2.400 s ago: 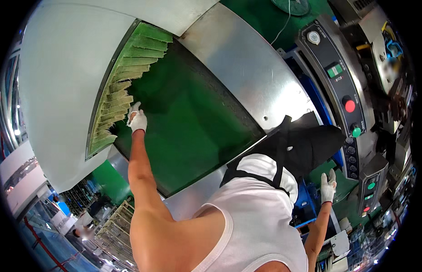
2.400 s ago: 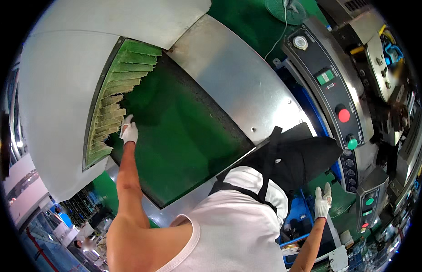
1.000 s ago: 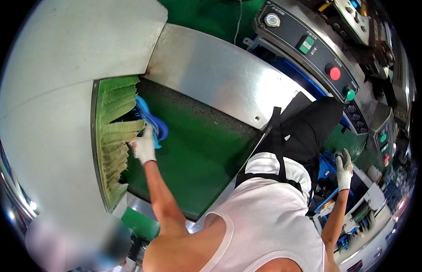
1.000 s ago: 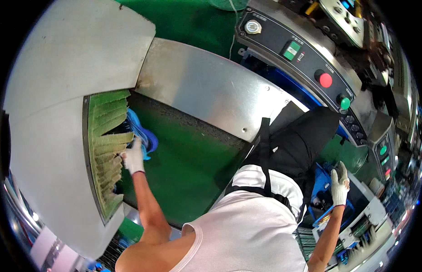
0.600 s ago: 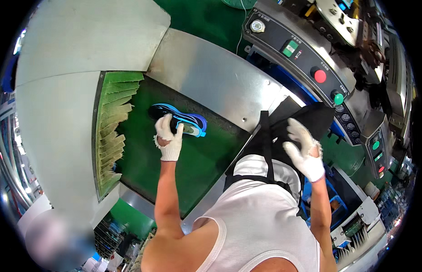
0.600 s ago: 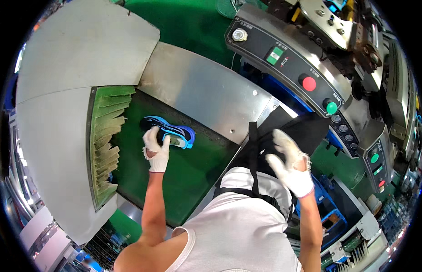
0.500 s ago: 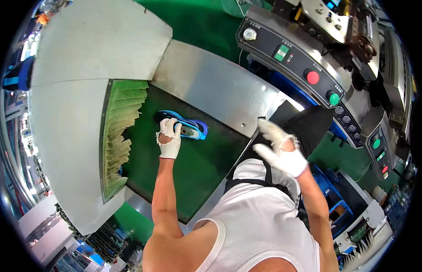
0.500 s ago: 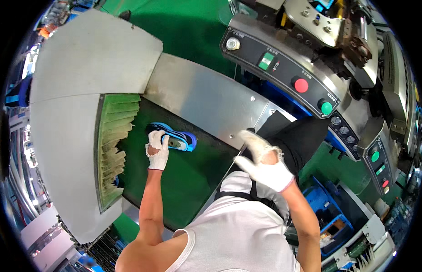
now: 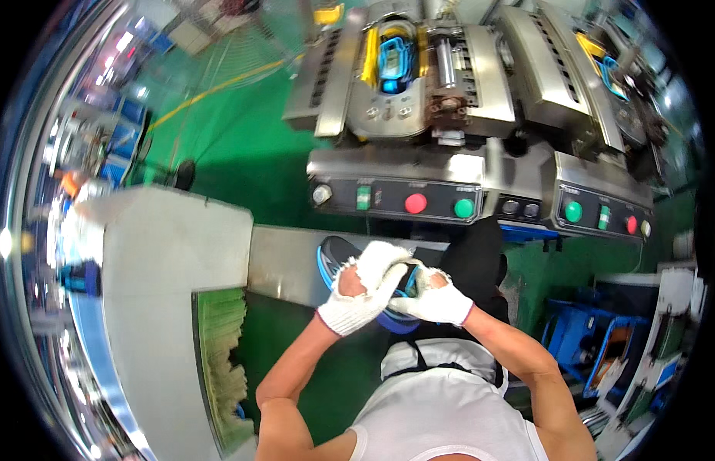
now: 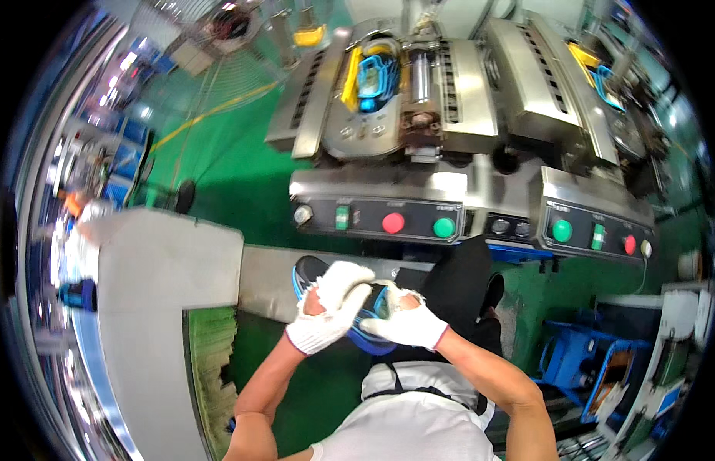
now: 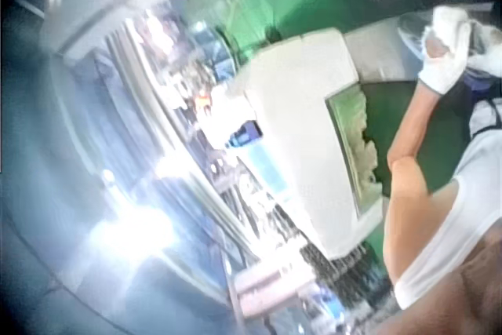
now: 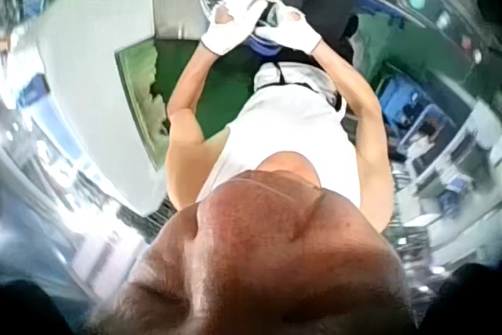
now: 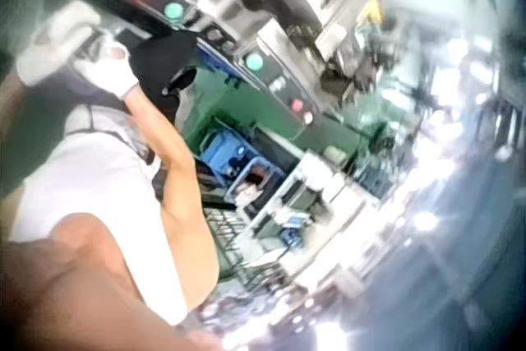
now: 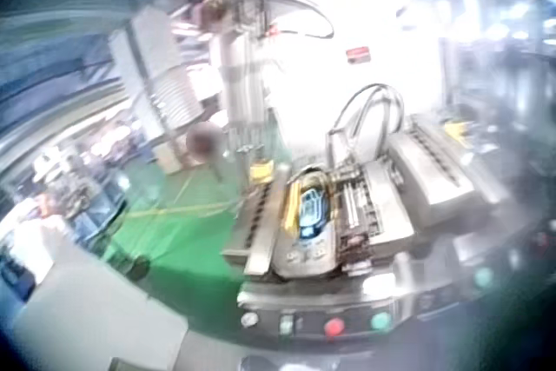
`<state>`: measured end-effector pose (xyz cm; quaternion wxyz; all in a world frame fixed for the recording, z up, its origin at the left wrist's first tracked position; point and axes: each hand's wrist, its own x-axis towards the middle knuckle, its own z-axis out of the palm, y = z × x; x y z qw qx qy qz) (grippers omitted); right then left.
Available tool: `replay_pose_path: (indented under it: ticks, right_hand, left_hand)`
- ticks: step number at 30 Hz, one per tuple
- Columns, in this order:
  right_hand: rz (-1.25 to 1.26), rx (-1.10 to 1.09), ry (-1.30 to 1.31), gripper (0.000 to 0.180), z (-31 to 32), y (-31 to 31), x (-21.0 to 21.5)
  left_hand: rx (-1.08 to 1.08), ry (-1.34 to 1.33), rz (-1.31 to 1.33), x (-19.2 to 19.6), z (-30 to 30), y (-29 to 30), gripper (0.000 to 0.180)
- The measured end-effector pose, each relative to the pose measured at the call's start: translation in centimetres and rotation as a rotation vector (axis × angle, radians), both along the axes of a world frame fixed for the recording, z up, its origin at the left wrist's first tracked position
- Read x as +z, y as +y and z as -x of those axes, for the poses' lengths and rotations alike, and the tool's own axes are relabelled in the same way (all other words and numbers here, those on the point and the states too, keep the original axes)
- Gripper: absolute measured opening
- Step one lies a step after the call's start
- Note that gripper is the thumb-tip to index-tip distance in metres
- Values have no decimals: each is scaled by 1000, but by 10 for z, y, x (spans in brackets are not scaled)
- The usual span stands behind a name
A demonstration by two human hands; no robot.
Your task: The person repeatedly picks up blue shoe components and places them into a metal machine fixture. They press a green button to activate the machine, which appears to press or bond the shoe parts. The person then removes the processed shoe component and places it into a blue bin before repeating the process with the next item.
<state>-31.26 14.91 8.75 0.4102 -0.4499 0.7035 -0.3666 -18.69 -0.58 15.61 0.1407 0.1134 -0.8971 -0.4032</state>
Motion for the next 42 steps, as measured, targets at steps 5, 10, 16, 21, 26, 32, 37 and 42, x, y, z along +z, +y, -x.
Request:
replay_pose_path:
  ticks: [5,10,16,21,26,32,37,42]
  right_hand:
    - [3,-463,-811,62,48,101,34]
    - [584,-809,-1231,84,34,167,13]
    - [745,-854,-1241,115,27,217,-16]
    - [903,-980,-1249,103,-9,242,-67]
    - [700,-1104,-1328,74,0,233,-57]
    - [650,-1091,-1350,95,42,156,-2]
    - [605,-955,-1028,59,78,120,23]
    - [485,-954,-722,26,145,-36,124]
  left_hand:
    - [108,231,329,68,147,-78,58]
    - [242,163,703,61,292,-188,75]
    - [587,-271,620,-12,397,-218,90]
    - [456,-332,609,3,417,-261,79]
    - [429,-77,537,80,373,-254,74]
    - [441,324,522,111,185,-188,63]
    - [543,182,364,55,11,-132,60]
    - [771,-159,137,-30,-102,-103,55]
